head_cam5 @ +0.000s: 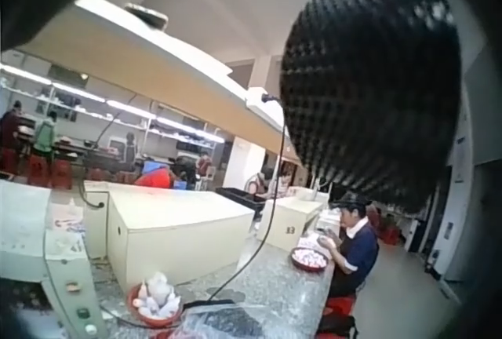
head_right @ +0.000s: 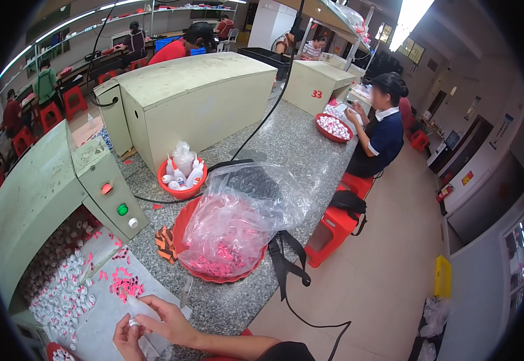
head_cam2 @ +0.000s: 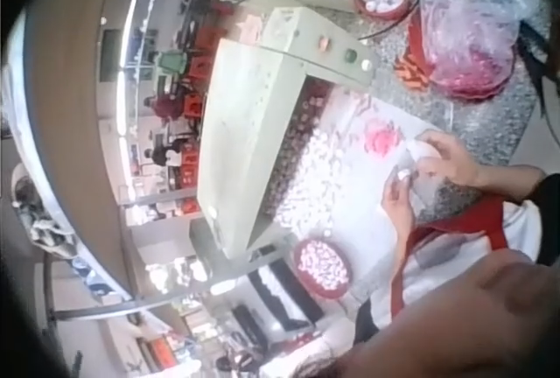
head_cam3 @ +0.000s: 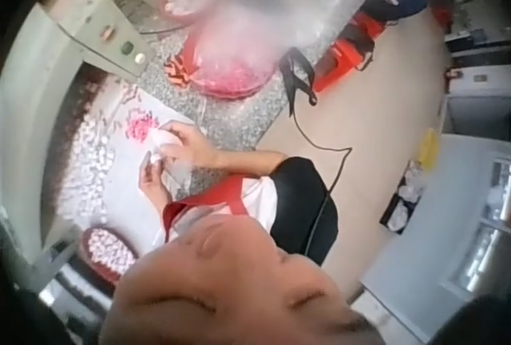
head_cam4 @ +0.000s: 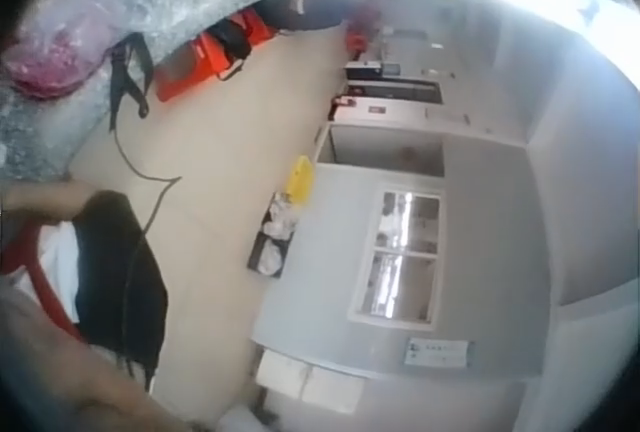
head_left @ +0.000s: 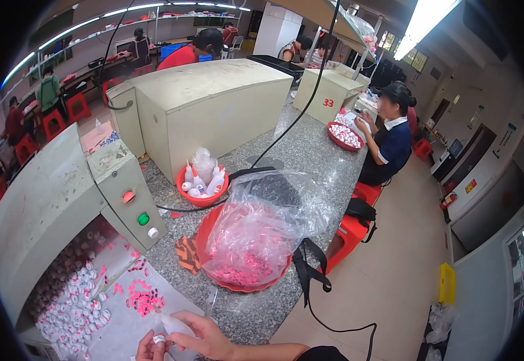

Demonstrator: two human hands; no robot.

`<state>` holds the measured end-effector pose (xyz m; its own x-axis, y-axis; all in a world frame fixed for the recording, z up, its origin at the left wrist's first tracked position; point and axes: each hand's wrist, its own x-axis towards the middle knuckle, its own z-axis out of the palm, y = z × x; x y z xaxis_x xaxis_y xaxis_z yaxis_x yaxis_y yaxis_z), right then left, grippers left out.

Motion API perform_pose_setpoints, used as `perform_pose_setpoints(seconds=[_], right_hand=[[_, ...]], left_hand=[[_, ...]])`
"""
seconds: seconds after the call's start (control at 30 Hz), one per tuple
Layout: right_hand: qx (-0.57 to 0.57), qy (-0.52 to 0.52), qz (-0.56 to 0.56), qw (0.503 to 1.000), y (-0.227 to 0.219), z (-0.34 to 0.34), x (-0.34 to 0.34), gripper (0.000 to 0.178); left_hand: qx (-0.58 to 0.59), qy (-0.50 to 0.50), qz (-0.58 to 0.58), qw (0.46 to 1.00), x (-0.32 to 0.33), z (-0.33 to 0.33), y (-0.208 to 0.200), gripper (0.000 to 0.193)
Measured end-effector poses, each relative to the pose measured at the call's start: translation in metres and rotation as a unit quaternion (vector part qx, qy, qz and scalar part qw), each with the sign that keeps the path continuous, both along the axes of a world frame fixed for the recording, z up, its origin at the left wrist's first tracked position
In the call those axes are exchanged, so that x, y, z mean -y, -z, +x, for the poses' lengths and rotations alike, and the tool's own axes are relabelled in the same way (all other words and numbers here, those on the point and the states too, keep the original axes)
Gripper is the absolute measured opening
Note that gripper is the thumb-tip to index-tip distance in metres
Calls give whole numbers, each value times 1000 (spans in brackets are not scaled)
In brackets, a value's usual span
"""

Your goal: Applying glue to small toy components and assembling them on a factory production line.

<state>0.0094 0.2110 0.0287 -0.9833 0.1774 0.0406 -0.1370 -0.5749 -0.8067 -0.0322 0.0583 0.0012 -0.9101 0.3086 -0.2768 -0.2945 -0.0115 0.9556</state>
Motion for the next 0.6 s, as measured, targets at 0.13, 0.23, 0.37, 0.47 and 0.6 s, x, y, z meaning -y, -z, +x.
perform_pose_setpoints(seconds=[0.13,0.23,0.37,0.47,0.6], right_hand=[[-34,27,117,992,9,-16,14,31],[-29,-7,126,992,-3,-14,18,33],[-36,5,139,990,3,-11,22,34],[-3,21,176,984,6,-6,25,34],[19,-10,96,995,-4,-4,26,36]], left_hand=[[25,-20,-6,999,14,9,48,31],[67,8,32,997,22,13,59,25],[65,9,21,998,26,11,60,24],[31,-13,25,999,27,9,54,25],[16,-50,39,998,28,9,20,33]])
